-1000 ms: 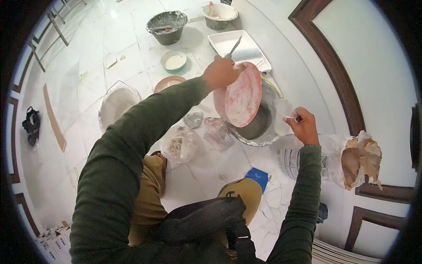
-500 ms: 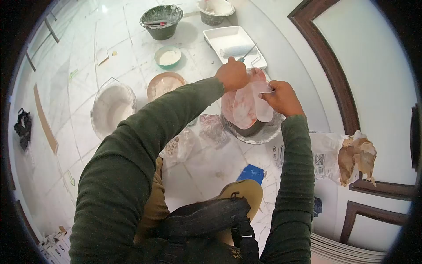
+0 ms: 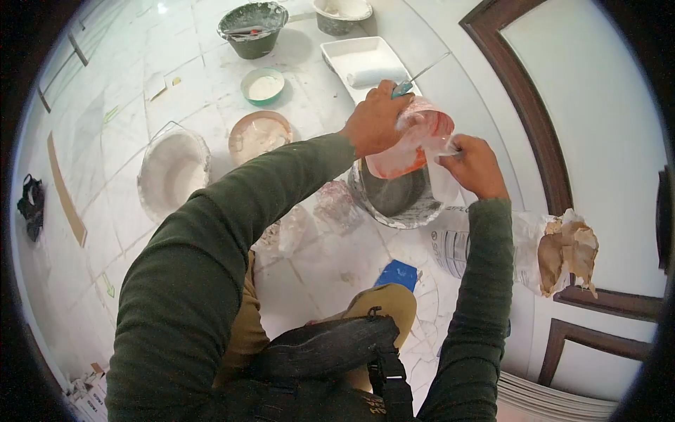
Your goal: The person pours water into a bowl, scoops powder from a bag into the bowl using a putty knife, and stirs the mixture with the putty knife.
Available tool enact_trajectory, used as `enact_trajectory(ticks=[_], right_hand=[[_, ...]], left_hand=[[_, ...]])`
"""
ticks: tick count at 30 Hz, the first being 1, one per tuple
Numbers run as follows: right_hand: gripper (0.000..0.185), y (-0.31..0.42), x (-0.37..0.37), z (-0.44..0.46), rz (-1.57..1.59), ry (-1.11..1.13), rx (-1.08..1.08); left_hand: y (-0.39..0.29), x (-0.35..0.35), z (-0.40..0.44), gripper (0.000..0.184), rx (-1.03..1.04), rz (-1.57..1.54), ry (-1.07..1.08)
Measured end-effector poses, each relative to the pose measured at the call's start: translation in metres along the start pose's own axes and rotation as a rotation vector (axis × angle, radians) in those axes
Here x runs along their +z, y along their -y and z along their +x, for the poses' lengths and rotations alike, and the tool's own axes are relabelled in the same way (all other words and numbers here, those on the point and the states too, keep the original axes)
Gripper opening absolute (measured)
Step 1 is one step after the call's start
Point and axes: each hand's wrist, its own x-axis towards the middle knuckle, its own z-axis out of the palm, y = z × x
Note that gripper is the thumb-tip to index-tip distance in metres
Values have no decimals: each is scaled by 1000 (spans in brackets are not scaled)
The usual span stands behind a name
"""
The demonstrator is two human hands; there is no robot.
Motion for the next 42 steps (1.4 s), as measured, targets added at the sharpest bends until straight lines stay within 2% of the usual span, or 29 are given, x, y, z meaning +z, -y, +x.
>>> enact_trajectory(ticks=[5, 8, 11, 20, 23, 26, 29, 35, 42], right_hand=[[31, 17, 11, 17, -87, -81, -26], [33, 22, 16, 15, -24, -30, -21], [34, 14, 26, 8, 36, -147, -152], [29, -8, 14, -28, -61, -32, 73], [28, -15, 2, -33, -85, 61, 166], [32, 1, 1, -26, 75, -33, -19], [33, -1, 17, 5, -53, -90, -66], [40, 1, 11, 20, -52, -53, 189], [38, -23, 5, -20, -60, -7, 284]], left_hand=[[0, 6, -4, 44, 107, 19, 30], [6, 10, -7, 45, 153, -36, -18], [7, 10, -4, 47, 152, -44, -34], [14, 6, 0, 49, 263, -16, -94], [11, 4, 0, 48, 196, -54, -34], [12, 9, -3, 45, 101, -63, -35], [21, 22, -7, 43, 61, -87, -58], [17, 20, -8, 42, 82, -97, -40], [21, 14, -5, 41, 82, -98, -73]])
